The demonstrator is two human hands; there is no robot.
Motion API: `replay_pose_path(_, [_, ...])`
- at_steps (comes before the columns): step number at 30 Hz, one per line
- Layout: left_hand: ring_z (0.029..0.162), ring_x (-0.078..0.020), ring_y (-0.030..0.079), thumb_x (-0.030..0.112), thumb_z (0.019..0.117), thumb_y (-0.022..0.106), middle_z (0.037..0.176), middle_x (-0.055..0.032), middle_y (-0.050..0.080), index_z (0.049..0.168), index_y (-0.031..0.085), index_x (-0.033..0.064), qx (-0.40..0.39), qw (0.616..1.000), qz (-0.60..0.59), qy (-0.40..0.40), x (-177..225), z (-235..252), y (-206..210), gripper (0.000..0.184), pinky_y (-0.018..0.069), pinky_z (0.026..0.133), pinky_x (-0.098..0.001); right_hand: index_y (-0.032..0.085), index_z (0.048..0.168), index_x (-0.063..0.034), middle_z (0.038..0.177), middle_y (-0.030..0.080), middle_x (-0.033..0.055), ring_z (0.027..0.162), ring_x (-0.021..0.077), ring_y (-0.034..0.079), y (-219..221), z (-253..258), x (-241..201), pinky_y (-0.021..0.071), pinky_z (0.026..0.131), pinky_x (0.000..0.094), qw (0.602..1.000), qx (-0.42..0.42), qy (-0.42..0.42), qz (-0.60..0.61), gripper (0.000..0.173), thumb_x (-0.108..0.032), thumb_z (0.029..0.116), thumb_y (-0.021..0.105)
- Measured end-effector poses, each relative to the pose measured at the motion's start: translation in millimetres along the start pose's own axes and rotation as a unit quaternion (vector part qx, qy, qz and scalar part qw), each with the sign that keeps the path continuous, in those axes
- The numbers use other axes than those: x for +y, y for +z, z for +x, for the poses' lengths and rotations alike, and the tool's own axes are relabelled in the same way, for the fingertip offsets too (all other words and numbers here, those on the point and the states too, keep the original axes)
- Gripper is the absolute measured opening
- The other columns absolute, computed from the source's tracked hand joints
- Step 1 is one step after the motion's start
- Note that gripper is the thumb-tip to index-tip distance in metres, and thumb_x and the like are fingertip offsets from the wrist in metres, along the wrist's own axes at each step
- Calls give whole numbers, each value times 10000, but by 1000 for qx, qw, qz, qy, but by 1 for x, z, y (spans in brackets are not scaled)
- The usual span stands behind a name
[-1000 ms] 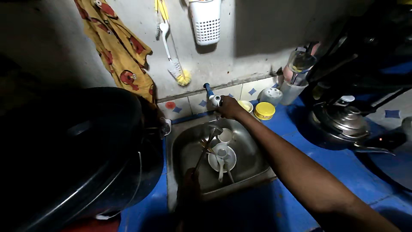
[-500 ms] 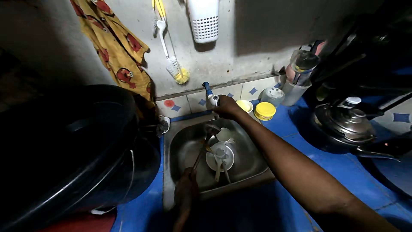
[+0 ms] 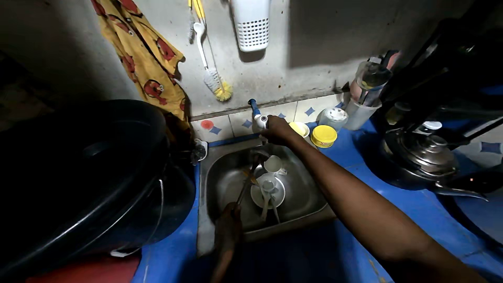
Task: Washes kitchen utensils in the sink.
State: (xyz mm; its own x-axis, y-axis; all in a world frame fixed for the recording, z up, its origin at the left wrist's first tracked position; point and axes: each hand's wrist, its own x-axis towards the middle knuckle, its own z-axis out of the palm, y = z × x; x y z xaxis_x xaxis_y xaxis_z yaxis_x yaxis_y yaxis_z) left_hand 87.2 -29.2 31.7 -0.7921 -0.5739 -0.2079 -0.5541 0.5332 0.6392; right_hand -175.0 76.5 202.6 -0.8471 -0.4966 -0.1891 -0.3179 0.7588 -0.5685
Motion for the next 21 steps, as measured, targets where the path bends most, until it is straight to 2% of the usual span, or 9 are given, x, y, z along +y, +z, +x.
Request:
replay_pose_path(15, [883, -317, 689, 309, 1077, 511, 966, -152, 709, 1249, 671, 75, -14, 1000, 9, -14, 1, 3, -3, 332, 549, 831, -532, 606, 1170, 50, 1080, 663, 247, 992, 385, 677, 1, 4, 2, 538, 860, 574, 1000, 8, -14, -6, 323, -145, 935, 709])
replay_pose_path(18, [849, -317, 685, 289, 1075, 515, 940, -155, 706, 1240, 675, 62, -7, 1000, 3, 0, -3, 4, 0, 324, 552, 803, -528, 602, 1189, 41, 1084, 665, 244, 970, 378, 685, 0, 4, 2, 545, 856, 564, 1000, 7, -22, -9, 313, -131, 945, 695])
replay_pose_path(21, [839, -316, 688, 293, 1073, 520, 932, -151, 708, 1240, 676, 62, -5, 1000, 4, 2, -3, 6, 1, 325, 553, 798, -532, 588, 1261, 32, 1136, 660, 258, 1026, 398, 678, -3, 4, 2, 536, 887, 587, 999, 1, -30, -20, 336, -88, 955, 658])
